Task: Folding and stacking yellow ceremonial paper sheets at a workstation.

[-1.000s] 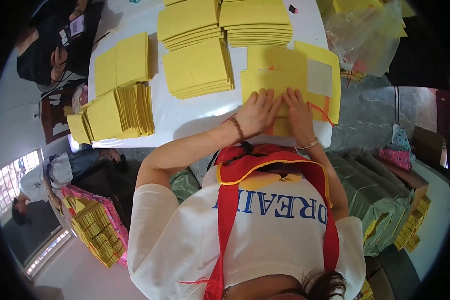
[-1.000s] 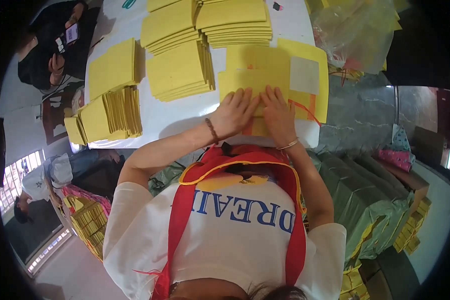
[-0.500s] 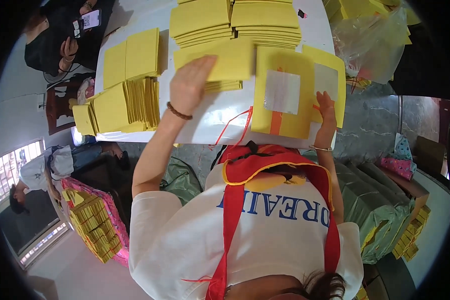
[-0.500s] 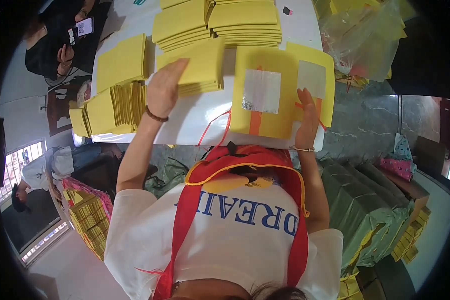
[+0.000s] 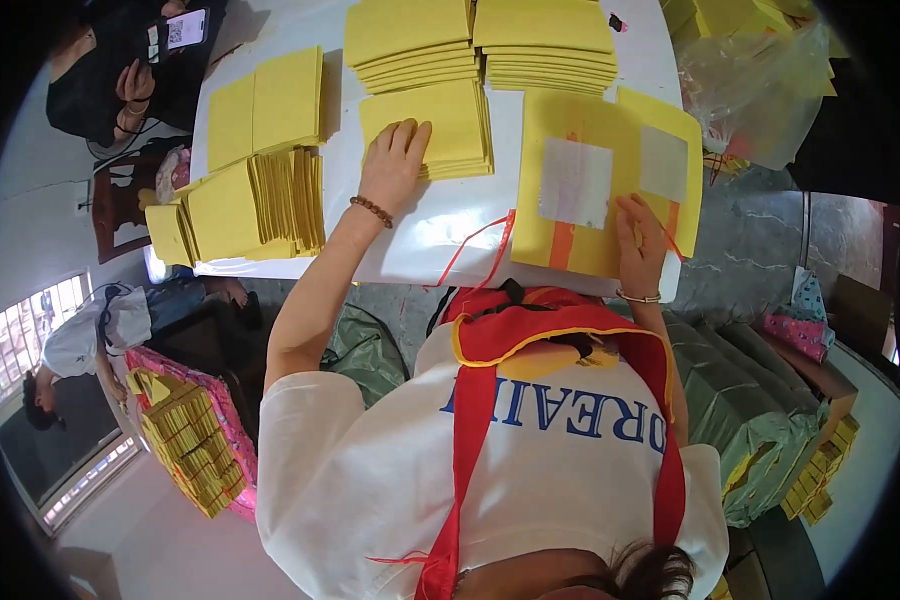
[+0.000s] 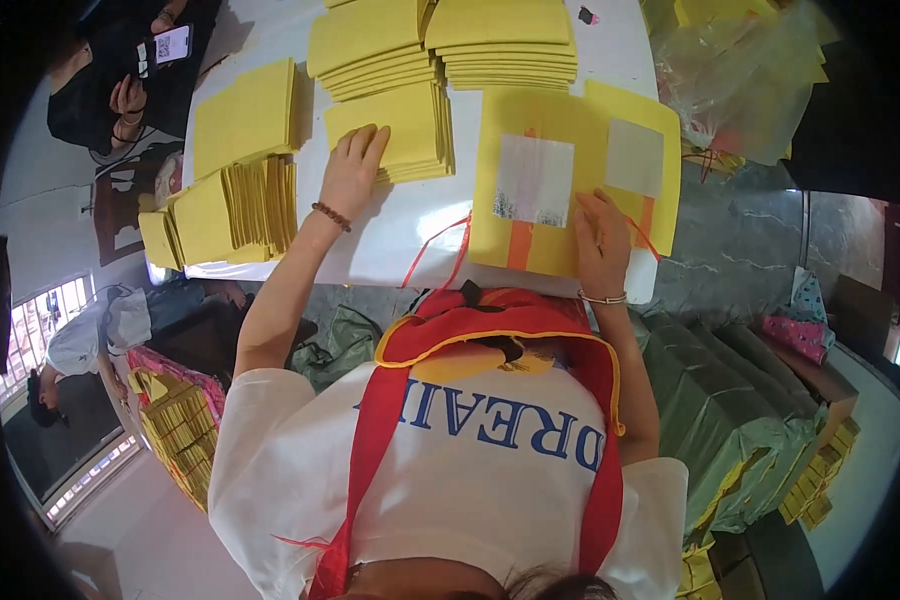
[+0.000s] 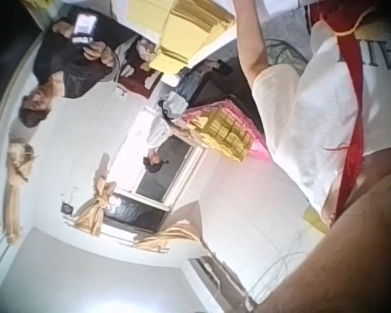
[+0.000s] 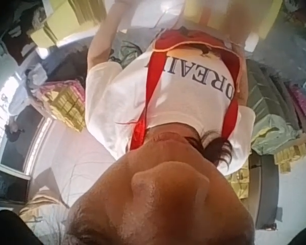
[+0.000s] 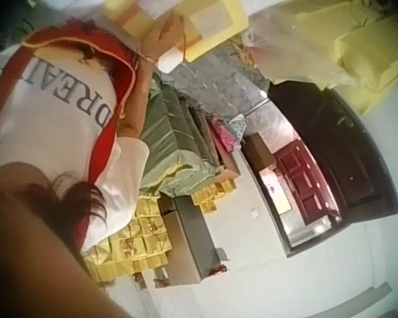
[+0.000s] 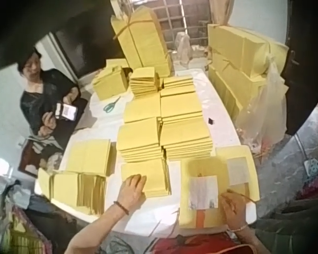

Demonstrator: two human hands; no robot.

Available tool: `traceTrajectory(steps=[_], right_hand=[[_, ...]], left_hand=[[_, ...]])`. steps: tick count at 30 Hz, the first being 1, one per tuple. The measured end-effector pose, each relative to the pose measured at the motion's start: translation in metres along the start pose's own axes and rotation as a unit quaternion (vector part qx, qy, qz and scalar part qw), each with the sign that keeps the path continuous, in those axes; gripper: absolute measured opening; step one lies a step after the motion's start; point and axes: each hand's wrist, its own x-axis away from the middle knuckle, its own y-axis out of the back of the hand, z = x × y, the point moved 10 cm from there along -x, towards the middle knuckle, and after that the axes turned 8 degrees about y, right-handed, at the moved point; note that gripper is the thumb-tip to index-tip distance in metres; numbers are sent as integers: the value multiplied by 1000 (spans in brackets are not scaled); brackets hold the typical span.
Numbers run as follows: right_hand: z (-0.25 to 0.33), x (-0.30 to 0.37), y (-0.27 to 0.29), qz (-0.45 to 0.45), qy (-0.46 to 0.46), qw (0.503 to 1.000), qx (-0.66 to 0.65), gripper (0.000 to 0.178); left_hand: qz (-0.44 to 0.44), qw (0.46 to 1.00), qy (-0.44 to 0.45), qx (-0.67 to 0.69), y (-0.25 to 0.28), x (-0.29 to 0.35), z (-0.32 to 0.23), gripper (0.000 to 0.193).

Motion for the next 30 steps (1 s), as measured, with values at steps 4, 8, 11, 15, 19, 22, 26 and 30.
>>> traceTrajectory(steps=[4,8,11,15,19,22,26,30], right_hand=[[12,-3,-3,-16,68,997,34,19],[23,-6,-7,-7,96,995,39,18],[23,-6,-9,10,98,995,26,18],[23,-2,-7,24,122,991,58,19],[23,1,-8,47,148,984,86,21],[29,0,-11,65,161,979,102,23],[25,0,-13,61,173,975,125,23],[15,2,-13,66,156,981,93,19]], left_hand=[[23,998,15,53,-4,9,-6,68],[26,999,4,38,-2,6,1,72],[107,984,-17,139,4,-1,11,73],[117,981,-10,153,27,-9,5,73],[30,973,-4,227,62,-4,-30,60],[34,943,-60,327,69,14,-89,42],[53,949,-149,272,45,41,-155,41],[49,960,-192,196,37,46,-167,40]])
